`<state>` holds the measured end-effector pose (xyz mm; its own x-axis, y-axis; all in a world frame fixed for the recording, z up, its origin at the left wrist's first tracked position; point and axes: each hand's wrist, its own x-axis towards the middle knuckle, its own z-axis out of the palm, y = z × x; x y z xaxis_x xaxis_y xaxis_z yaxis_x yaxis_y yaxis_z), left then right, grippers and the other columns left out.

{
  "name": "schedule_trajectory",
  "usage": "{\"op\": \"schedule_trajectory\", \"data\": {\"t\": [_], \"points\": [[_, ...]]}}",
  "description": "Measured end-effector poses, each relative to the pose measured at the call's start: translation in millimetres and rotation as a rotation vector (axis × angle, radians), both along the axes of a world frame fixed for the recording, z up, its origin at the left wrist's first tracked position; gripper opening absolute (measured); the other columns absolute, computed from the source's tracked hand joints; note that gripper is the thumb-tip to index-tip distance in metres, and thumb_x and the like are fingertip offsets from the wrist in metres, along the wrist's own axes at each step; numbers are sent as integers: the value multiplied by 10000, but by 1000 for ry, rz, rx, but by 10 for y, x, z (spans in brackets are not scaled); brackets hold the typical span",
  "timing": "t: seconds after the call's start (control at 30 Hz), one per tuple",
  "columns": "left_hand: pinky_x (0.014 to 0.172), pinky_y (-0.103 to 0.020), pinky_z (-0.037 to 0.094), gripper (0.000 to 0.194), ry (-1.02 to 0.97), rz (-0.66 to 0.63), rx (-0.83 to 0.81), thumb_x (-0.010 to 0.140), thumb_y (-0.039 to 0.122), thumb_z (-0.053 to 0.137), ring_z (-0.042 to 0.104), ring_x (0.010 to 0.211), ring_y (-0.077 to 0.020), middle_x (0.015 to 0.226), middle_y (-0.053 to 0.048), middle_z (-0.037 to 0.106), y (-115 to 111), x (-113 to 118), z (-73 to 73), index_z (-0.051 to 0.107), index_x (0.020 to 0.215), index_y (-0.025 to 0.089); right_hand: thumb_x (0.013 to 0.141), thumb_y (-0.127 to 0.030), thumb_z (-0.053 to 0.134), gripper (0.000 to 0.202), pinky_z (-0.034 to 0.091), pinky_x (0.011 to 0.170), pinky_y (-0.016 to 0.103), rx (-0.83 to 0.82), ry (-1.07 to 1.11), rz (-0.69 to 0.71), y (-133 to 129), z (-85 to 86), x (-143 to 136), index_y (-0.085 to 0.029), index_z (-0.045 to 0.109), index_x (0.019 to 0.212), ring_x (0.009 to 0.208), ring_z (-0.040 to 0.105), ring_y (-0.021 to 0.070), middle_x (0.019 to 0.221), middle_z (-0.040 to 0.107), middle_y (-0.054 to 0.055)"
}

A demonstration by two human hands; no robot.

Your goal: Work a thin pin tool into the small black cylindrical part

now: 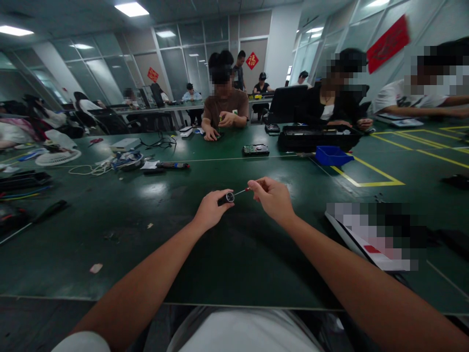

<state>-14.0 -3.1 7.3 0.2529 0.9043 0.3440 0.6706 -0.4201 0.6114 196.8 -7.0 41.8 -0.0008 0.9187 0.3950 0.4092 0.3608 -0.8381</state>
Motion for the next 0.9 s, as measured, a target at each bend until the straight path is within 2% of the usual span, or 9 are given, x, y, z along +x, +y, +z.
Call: {"op": "schedule_trajectory", "data": {"t": [0.2, 0.37, 0.5, 0.6, 0.7, 0.8, 0.9], "points": [[987, -411, 447, 405, -7, -13, 8, 836, 259, 724, 622, 1067, -241, 1144, -50, 710, 8, -2, -16, 672, 1237, 273, 934, -331, 471, 183, 454, 658, 322, 44, 19, 68, -1, -48, 7, -236, 622, 977, 690, 640, 188, 734, 673, 2], [1007, -410, 442, 408, -12, -6, 15, 834, 235, 722, 627, 1069, -235, 1142, -49, 708, 10, -5, -16, 672, 1238, 270, 954, -438, 451, 287, 417, 616, 329, 20, -46, 22, 17, -87, -9, -235, 625, 851, 614, 577, 180, 667, 610, -1], [1007, -414, 439, 408, -3, -13, 3, 842, 246, 716, 625, 1085, -241, 1167, -53, 704, -5, 9, 12, 667, 1246, 269, 903, -327, 493, 153, 438, 631, 318, -4, 176, 4, 54, -154, -38, -240, 565, 1005, 641, 565, 165, 786, 635, -7], [986, -414, 444, 395, -2, 5, 1, 848, 252, 708, 624, 1077, -245, 1171, -55, 703, -10, 14, 19, 668, 1241, 264, 866, -291, 521, 118, 459, 662, 316, -23, 291, 53, 75, -187, -56, -230, 569, 955, 691, 582, 167, 794, 639, -2], [972, -413, 448, 395, 0, 12, -9, 847, 260, 709, 624, 1062, -246, 1148, -53, 708, -7, 12, 12, 668, 1241, 267, 896, -388, 529, 168, 459, 640, 313, -56, 254, 84, 77, -180, -59, -230, 588, 904, 657, 568, 166, 718, 601, -14], [962, -415, 451, 396, 8, 4, -20, 849, 254, 705, 623, 1051, -245, 1123, -53, 710, -3, 10, 3, 667, 1243, 269, 932, -483, 481, 286, 444, 610, 312, -34, 149, 51, 75, -168, -55, -231, 603, 873, 614, 543, 161, 712, 592, -10], [970, -418, 451, 399, -1, 10, -22, 853, 252, 698, 625, 1050, -244, 1126, -54, 707, 6, 4, -11, 664, 1251, 271, 935, -403, 454, 231, 448, 630, 317, -16, 123, 33, 72, -181, -59, -236, 614, 926, 646, 559, 168, 782, 622, 2]]}}
